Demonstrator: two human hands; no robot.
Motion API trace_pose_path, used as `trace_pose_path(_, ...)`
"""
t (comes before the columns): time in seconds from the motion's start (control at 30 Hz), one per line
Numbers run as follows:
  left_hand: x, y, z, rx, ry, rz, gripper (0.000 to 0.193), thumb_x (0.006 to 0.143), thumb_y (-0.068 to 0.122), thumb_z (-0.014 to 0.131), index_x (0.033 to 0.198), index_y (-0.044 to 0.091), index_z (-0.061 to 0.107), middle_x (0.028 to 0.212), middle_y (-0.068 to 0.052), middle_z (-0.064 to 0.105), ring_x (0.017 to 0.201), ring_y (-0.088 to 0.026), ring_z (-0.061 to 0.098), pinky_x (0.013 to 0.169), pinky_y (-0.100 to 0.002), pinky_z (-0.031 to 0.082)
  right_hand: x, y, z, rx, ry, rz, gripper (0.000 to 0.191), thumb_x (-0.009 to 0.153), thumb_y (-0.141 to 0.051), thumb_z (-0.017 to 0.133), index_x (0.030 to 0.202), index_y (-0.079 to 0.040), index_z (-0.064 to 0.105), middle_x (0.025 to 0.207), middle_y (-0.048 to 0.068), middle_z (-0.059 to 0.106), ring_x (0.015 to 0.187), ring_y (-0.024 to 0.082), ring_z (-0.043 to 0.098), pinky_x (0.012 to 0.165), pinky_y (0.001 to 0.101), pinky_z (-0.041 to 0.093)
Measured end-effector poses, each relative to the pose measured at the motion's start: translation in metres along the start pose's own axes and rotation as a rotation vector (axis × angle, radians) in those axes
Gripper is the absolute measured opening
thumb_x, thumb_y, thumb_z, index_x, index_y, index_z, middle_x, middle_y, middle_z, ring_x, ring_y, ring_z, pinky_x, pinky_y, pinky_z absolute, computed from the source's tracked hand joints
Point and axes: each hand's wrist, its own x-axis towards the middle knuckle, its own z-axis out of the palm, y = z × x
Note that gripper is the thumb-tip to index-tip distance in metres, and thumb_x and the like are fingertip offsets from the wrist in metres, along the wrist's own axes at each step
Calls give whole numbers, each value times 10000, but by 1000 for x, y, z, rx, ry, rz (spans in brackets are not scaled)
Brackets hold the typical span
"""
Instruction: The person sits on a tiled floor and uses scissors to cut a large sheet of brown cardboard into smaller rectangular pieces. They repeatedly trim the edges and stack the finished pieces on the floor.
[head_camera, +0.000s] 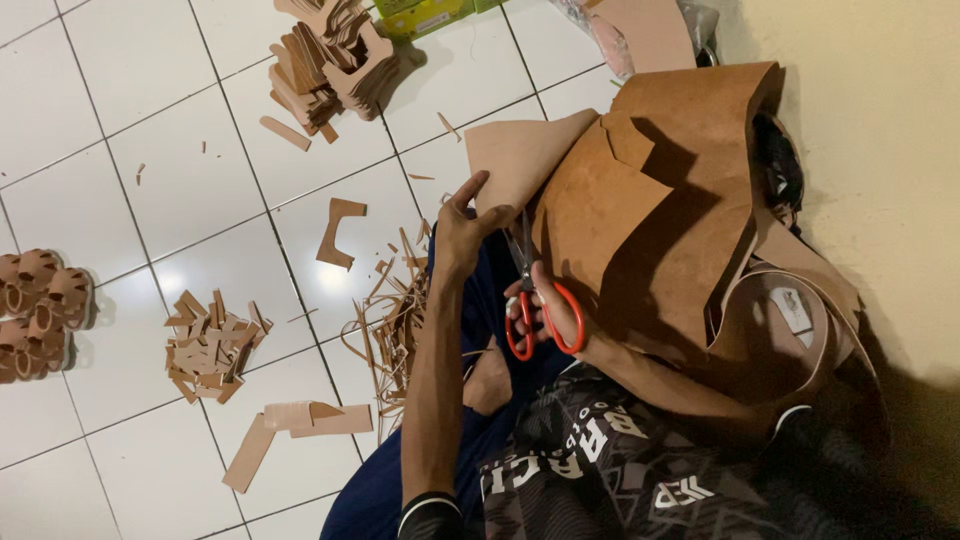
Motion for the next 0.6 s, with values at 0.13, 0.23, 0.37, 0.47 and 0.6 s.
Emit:
trace_pose_path(0.13,1,-8,2,-14,17,13,706,833,-65,724,1478,-86,438,1250,-261,695,911,-250,776,807,-316,633,24,9,5,28,61,-114,734,922,-734,388,1181,-82,606,888,29,652,725,140,625,649,388,599)
trace_pose_path(0.23,1,-20,0,113,38,137,672,848,-74,700,1478,-59,468,1289,-223,694,945,-246,782,829,-317,642,42,20,11,63,82,-212,672,953,-690,406,1160,-80,600,835,20,635,678,127,602,589,346,544)
trace_pose_path(0.37,3,-29,-1,352,75,518,685,815,-111,717,1462,-46,501,1396,-259,606,1124,-312,706,905,-359,630,50,30,15,77,118,-309,578,974,-612,455,1115,-69,595,767,21,592,598,126,558,515,328,497)
trace_pose_path(0.47,0,-26,-2,219,48,107,656,892,-17,745,1489,-2,474,1331,-201,670,1013,-236,761,851,-322,641,47,30,12,55,137,-339,510,990,-553,492,1082,-61,591,715,23,559,539,125,525,459,314,461)
trace_pose_path(0.6,-5,-13,-1,104,2,67,687,881,-12,724,1507,4,443,1403,-185,636,986,-239,767,828,-321,647,41,24,8,15,182,-366,428,1010,-475,541,1037,-50,585,647,24,515,459,124,481,384,295,414)
